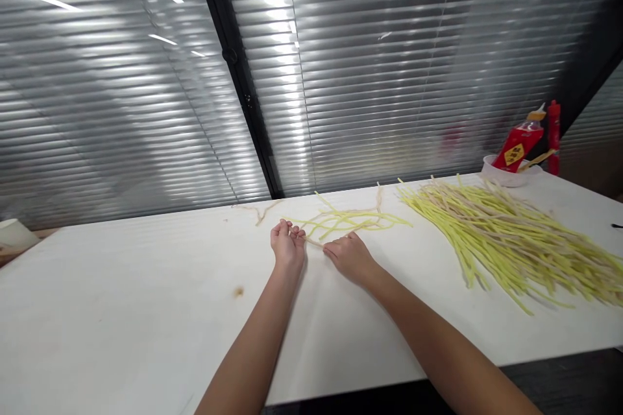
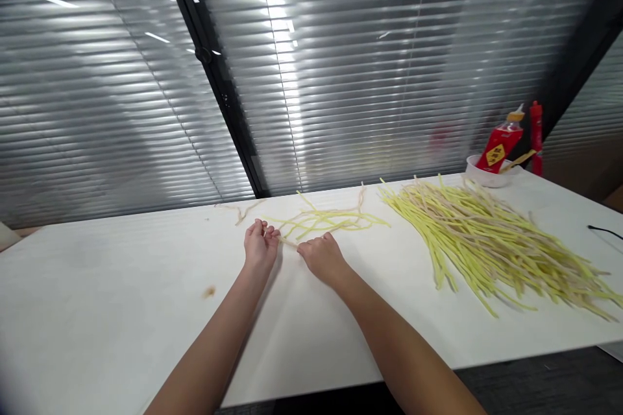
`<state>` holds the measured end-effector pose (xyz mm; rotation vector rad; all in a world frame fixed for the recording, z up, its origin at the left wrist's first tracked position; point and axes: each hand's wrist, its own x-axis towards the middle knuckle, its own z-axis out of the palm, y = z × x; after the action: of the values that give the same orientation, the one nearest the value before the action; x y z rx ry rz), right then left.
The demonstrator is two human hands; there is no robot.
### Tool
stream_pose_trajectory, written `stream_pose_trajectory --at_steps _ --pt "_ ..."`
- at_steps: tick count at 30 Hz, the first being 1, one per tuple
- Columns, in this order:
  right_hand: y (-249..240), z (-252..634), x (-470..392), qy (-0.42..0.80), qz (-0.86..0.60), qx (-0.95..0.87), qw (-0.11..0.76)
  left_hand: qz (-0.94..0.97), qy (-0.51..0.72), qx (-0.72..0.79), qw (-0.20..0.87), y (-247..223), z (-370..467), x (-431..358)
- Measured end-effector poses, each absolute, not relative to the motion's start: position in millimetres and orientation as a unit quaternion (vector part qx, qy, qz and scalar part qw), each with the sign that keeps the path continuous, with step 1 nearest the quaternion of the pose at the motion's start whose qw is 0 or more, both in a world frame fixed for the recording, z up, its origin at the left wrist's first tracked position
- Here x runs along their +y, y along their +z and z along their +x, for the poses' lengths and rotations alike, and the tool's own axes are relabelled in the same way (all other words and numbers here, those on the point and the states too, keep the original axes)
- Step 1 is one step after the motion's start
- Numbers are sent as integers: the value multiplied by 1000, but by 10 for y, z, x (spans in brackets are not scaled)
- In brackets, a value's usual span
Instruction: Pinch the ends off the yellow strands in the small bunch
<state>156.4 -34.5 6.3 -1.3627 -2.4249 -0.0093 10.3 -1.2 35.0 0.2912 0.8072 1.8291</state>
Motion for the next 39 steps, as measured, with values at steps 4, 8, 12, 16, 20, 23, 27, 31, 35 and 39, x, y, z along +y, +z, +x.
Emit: stream_pose_trajectory --at_steps 4,8,12,16,20,23,27,31,35,39 --pt "47 1557 -349 -4 -484 -855 187 116 766 338 534 355 105 -17" --pt "57 1576 -364 -15 -492 -842 220 116 766 342 533 356 104 -15" --pt "84 1608 -361 -22 -506 -818 274 110 754 353 542 354 92 -9" --pt "94 1629 -341 -10 -521 -796 308 106 750 357 546 349 80 -3" --pt "81 1637 -321 -3 -523 -789 322 113 745 374 541 337 77 3" --pt "67 1644 -310 4 -520 -789 326 129 741 389 532 329 78 2" --pt "57 1644 -311 40 -516 -767 379 138 731 413 525 335 79 -2" --pt "71 1605 -306 225 -489 -655 531 139 720 406 545 344 89 -3" --pt "94 1566 -262 432 -405 -514 620 149 697 384 587 338 123 -11" --pt "94 1554 -236 498 -367 -475 626 169 661 382 624 328 182 -47"
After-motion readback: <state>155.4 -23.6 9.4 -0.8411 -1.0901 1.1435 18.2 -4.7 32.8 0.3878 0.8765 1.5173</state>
